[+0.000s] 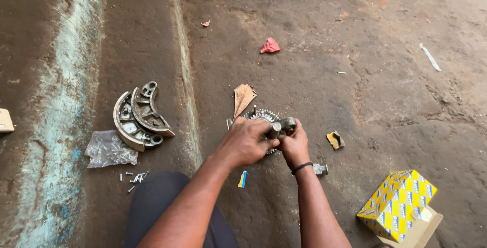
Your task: The person uses a hammer and a metal rod to drive pins into a curved metal component, repeatedly striking the rod to secure the pins in place.
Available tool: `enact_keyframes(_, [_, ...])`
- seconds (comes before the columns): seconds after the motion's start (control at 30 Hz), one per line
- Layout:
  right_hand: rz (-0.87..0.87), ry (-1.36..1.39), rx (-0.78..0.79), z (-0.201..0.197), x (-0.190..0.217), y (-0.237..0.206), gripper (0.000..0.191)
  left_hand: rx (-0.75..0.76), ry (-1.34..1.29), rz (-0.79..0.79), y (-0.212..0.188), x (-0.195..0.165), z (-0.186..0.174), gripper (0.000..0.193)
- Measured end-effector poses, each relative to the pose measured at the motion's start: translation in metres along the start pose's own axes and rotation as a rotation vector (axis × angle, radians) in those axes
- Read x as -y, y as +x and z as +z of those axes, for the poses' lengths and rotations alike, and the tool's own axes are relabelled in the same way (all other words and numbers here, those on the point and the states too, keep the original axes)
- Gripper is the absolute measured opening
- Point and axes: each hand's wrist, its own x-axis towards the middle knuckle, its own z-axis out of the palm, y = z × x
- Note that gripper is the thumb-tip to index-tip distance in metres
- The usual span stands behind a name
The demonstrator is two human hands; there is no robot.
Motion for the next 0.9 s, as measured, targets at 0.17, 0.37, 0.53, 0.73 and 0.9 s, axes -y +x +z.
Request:
enact_keyframes(0.17, [0.105,0.092,0.035,0.002,0.003,0.001,0.045,-0.054,0.098,-0.092,0.006,0.003,0.007,0.032])
enact_keyframes(0.37, [0.054,0.040,0.031,0.002,0.003,-0.002,0.044,-0.062,-0.105,-0.401,0.008,0.004,0.005,0.034])
enact_keyframes(0.53, [0.056,0.093,0.043,0.003,0.001,0.000,0.048,-0.027,0.075,-0.289,0.007,0.003,0.011,0.031])
enact_keyframes(0.73, [0.061,0.034,0.053,0.001,0.001,0.002,0.046,0.083,0.173,-0.301,0.009,0.005,0.013,0.041])
enact_keyframes(0.9, [0.112,0.080,0.046,0.003,0.007,-0.003,0.047,0.188,0.188,-0.382,0.016,-0.003,0.007,0.033])
